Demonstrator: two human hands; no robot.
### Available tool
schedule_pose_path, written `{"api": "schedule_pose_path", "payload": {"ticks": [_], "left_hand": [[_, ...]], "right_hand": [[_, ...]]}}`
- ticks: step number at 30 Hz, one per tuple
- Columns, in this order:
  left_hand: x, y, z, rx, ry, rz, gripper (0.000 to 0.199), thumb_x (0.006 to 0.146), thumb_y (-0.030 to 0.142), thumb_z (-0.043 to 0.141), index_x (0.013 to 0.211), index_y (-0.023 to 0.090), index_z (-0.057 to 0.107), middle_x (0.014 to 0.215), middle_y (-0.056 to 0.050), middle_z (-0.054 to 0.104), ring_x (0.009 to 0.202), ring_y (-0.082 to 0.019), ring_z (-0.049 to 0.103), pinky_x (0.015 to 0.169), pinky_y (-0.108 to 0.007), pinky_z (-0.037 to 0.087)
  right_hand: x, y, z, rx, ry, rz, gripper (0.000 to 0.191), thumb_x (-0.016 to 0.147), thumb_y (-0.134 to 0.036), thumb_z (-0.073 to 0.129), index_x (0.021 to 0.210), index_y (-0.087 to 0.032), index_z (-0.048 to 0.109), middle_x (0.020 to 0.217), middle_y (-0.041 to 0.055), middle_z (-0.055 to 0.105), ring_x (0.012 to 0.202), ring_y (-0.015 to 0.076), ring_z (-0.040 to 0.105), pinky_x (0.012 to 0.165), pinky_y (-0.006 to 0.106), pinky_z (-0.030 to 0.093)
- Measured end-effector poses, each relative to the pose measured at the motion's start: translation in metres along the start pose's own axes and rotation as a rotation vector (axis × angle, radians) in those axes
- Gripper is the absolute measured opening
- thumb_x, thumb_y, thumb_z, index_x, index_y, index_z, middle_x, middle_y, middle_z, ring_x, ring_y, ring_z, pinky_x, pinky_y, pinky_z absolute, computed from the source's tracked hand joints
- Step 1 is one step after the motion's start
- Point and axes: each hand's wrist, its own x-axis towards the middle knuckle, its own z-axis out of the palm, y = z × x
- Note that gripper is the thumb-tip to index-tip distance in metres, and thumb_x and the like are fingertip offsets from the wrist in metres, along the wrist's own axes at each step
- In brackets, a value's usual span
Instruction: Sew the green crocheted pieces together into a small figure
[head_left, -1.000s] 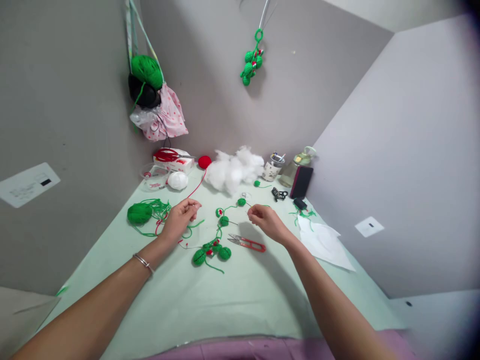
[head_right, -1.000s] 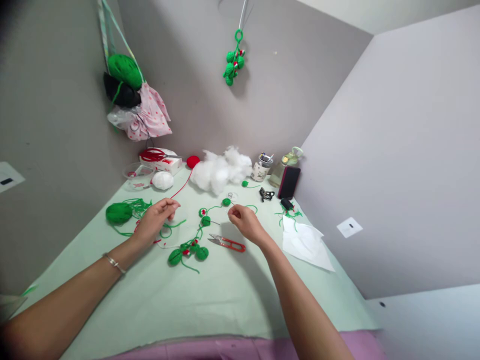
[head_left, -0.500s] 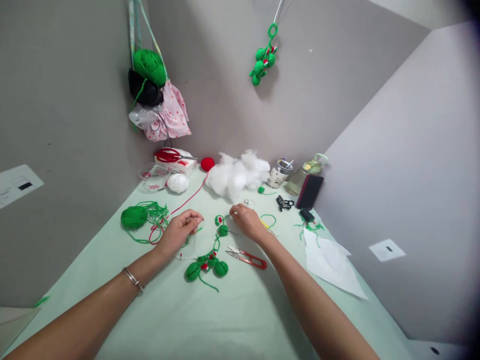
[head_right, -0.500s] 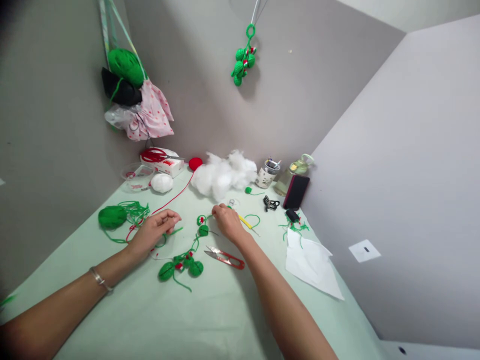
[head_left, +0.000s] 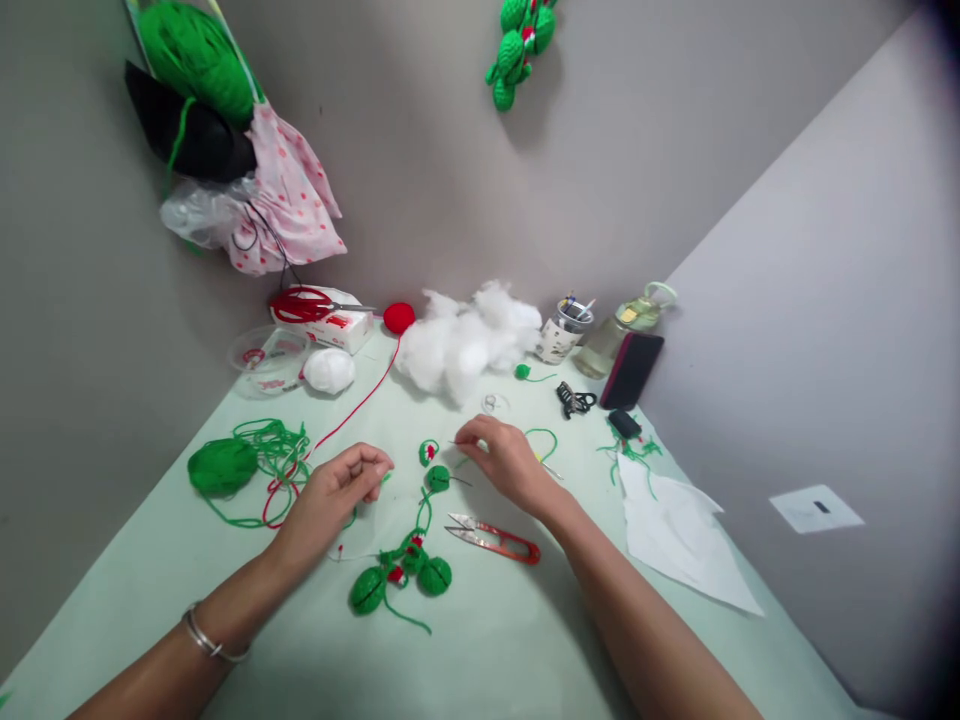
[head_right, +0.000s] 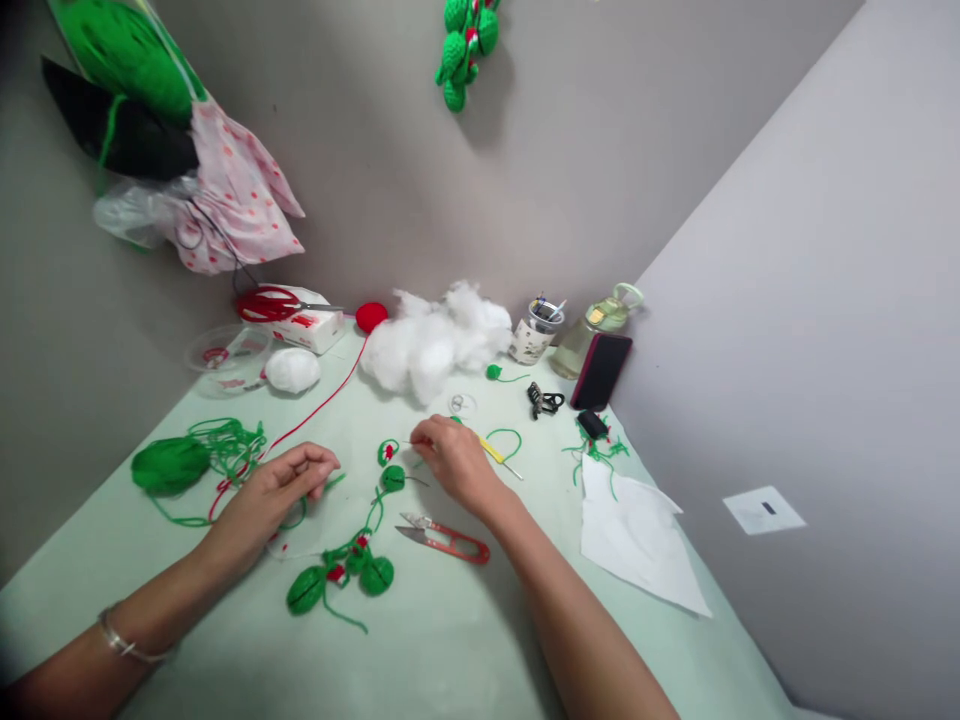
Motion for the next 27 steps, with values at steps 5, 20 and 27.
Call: {"api": "schedule_pose_path", "payload": {"ticks": [5,20,27], "left_hand": [[0.0,0.003,0.0,-0.011,0.006,-0.045,0.029,0.091,0.049,0.057,0.095,0.021,0.062,0.067,0.004,0.051,0.063,-0.013,0.046,0.058,-0.024,0.033],[0.002,0.002,0.003,-0.135,0.07,-0.054,0.04,0.087,0.048,0.064,0.117,0.022,0.057,0.09,-0.001,0.061,0.083,-0.016,0.06,0.078,-0.028,0.048],[0.002,0.008,0.003,-0.207,-0.061,-0.079,0.022,0.082,0.038,0.069,0.093,0.019,0.066,0.077,0.0,0.065,0.072,-0.015,0.061,0.072,-0.028,0.049]], "right_hand": [[0.034,-0.016,0.026,-0.025,-0.058,-0.081,0.013,0.087,-0.006,0.059,0.087,-0.018,0.064,0.094,0.0061,0.068,0.085,0.018,0.061,0.07,0.026,0.039],[0.02,-0.05,0.008,0.853,-0.133,0.123,0.005,0.083,-0.016,0.067,0.079,-0.017,0.063,0.074,-0.0001,0.067,0.071,0.0125,0.064,0.068,0.025,0.049],[0.02,-0.061,0.004,0.964,-0.142,0.114,0.008,0.081,-0.018,0.072,0.078,-0.016,0.064,0.072,-0.0006,0.066,0.067,0.0104,0.061,0.065,0.024,0.047]]}}
